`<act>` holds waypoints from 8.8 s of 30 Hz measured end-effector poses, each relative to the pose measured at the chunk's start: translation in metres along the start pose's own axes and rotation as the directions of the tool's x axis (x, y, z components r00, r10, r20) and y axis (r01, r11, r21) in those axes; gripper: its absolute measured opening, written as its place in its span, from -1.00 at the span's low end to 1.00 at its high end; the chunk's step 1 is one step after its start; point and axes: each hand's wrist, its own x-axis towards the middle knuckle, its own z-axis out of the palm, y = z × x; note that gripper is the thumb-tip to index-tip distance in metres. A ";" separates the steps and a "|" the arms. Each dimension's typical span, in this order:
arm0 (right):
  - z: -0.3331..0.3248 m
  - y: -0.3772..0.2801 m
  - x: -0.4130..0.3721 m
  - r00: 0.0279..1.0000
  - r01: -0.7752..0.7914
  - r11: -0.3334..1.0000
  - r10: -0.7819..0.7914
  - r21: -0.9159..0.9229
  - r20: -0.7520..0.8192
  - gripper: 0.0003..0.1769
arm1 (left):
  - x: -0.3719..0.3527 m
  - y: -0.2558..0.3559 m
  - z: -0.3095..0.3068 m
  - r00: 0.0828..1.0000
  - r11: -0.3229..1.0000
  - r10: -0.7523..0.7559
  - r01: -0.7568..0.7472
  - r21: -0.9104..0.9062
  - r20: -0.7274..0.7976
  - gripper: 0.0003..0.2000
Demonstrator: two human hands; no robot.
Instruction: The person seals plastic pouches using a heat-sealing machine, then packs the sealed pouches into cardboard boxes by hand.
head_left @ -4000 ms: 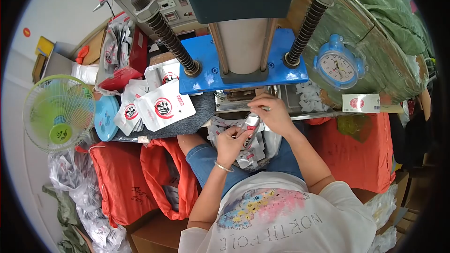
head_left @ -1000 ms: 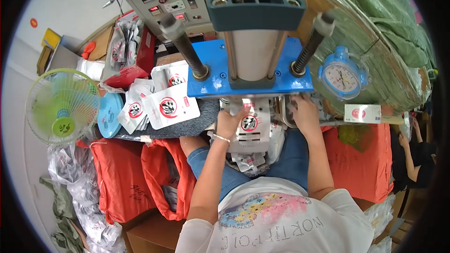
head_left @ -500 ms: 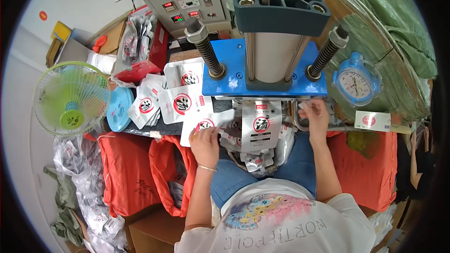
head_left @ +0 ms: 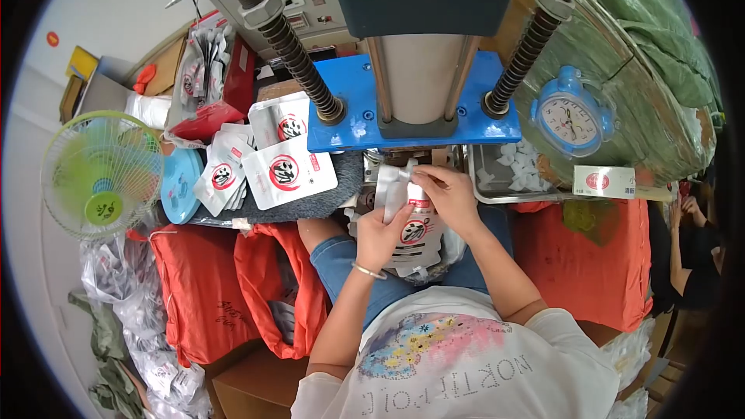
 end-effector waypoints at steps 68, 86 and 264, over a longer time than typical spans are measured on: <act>0.087 0.180 -0.044 0.737 0.503 0.612 0.064 -0.610 0.672 -0.59 | 0.067 -0.210 -0.028 0.954 0.856 -0.220 0.289 0.429 -0.202 -0.56; -0.026 0.188 -0.009 0.806 0.510 0.208 -0.453 -0.834 0.380 -0.78 | 0.019 -0.173 -0.014 0.932 0.790 0.099 0.138 0.597 -0.347 -0.43; 0.192 0.389 0.308 0.938 0.320 0.587 -0.086 -0.744 0.336 -0.47 | 0.026 -0.193 0.012 0.766 0.920 -0.265 0.019 0.391 0.586 -0.79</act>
